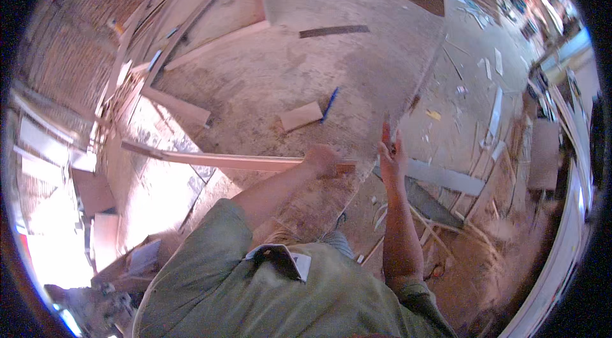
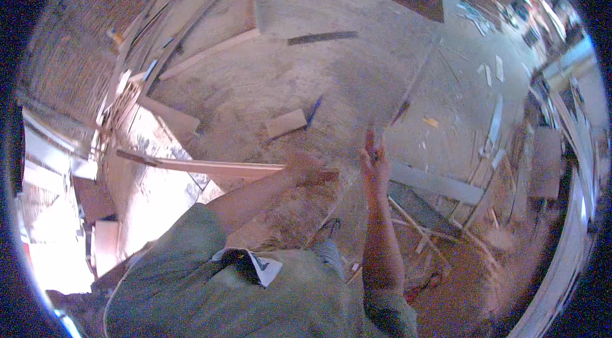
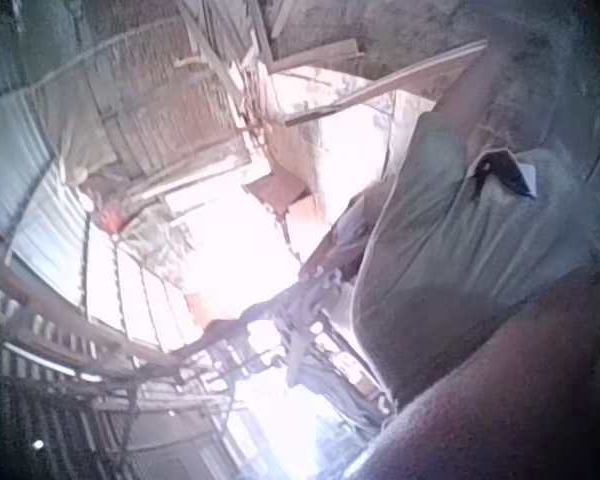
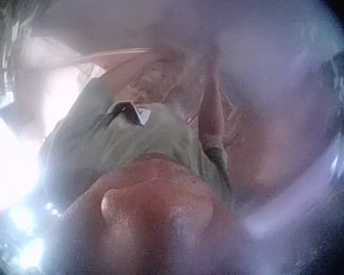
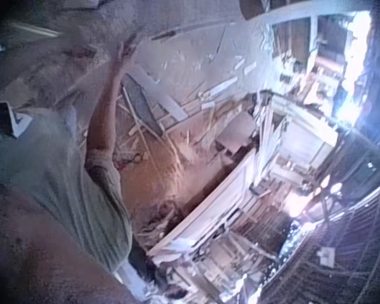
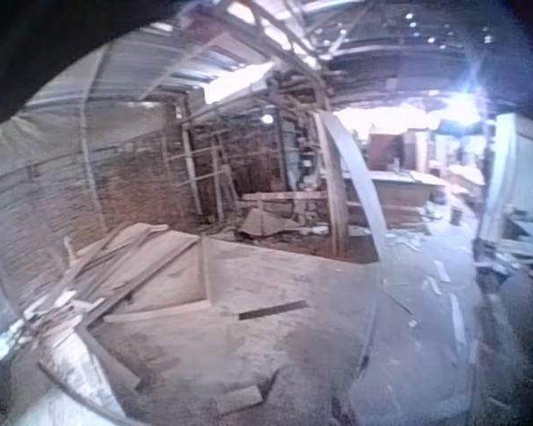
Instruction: The person assembles a wooden frame by fitting smaller pieces into notches on longer planks. They use a ruler and pen to mark measurements on the wood and a utility knife to trim edges. The person repeatedly checks the fit of the pieces and adjusts them on the workbench.
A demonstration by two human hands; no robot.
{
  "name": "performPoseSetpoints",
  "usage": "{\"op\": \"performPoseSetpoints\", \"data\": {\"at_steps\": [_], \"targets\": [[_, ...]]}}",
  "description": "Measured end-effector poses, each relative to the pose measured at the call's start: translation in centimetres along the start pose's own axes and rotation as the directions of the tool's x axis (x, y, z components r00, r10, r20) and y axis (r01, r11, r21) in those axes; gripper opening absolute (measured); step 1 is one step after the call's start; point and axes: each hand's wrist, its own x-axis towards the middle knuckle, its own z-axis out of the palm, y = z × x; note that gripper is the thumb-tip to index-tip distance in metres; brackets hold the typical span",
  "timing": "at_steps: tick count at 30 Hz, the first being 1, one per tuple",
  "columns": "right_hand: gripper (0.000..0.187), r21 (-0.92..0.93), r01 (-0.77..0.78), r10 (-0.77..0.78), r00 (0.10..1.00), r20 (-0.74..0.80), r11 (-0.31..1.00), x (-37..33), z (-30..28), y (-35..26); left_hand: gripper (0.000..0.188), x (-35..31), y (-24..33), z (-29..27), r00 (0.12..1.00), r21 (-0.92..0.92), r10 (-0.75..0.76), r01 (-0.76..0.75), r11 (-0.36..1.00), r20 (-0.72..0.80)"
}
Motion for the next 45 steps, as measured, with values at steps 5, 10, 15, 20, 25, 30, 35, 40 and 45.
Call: {"op": "performPoseSetpoints", "data": {"at_steps": [5, 10, 15, 20, 25, 30, 35, 40, 45], "targets": [[0.056, -0.462, 0.595, -0.475, 0.804, 0.358, 0.658, -0.3, 4.7, -11.1, 0.034, 0.1, 0.0, 0.3, 0.969, 0.031, -0.126, 0.123, 0.992, 0.212], [0.048, -0.249, 0.412, -0.272, 0.851, 0.449, 0.876, -3.8, 8.5, -10.1, 0.044, -2.6, 0.3, 4.6, 0.841, 0.111, -0.099, 0.186, 0.976, -0.532], [0.051, -0.473, 0.616, -0.287, 0.750, 0.595, 0.630, -6.6, 8.7, -8.8, 0.054, -12.6, 0.2, 5.0, 0.810, -0.157, -0.270, 0.219, 0.963, -0.520], [0.045, -0.560, 0.730, -0.304, 0.677, 0.670, 0.392, -7.3, 10.4, -8.2, 0.042, -27.5, -2.1, 12.8, 0.755, -0.246, -0.574, 0.519, 0.819, -0.318], [0.038, -0.621, 0.720, -0.340, 0.694, 0.635, 0.310, -7.8, 13.0, -8.9, 0.036, -37.1, -4.0, 15.0, 0.658, -0.232, -0.751, 0.739, 0.632, 0.050], [0.036, -0.545, 0.762, -0.394, 0.648, 0.652, 0.351, -9.2, 15.2, -8.3, 0.047, -44.1, -9.4, 24.8, 0.439, 0.047, -0.660, 0.811, 0.583, 0.609], [0.036, -0.382, 0.526, -0.245, 0.776, 0.581, 0.760, -13.4, 14.4, -9.8, 0.063, -47.2, -11.8, 28.7, 0.552, -0.176, -0.581, 0.798, 0.576, 0.598], [0.039, -0.474, 0.408, -0.164, 0.865, 0.474, 0.781, -20.1, 13.5, -11.9, 0.068, -50.9, -16.3, 31.7, 0.501, -0.365, -0.639, 0.865, 0.344, 0.584], [0.048, -0.631, 0.147, 0.092, 0.939, 0.330, 0.762, -24.2, 13.4, -14.7, 0.055, -55.7, -20.4, 28.0, 0.553, -0.248, -0.671, 0.829, 0.502, 0.493]]}}
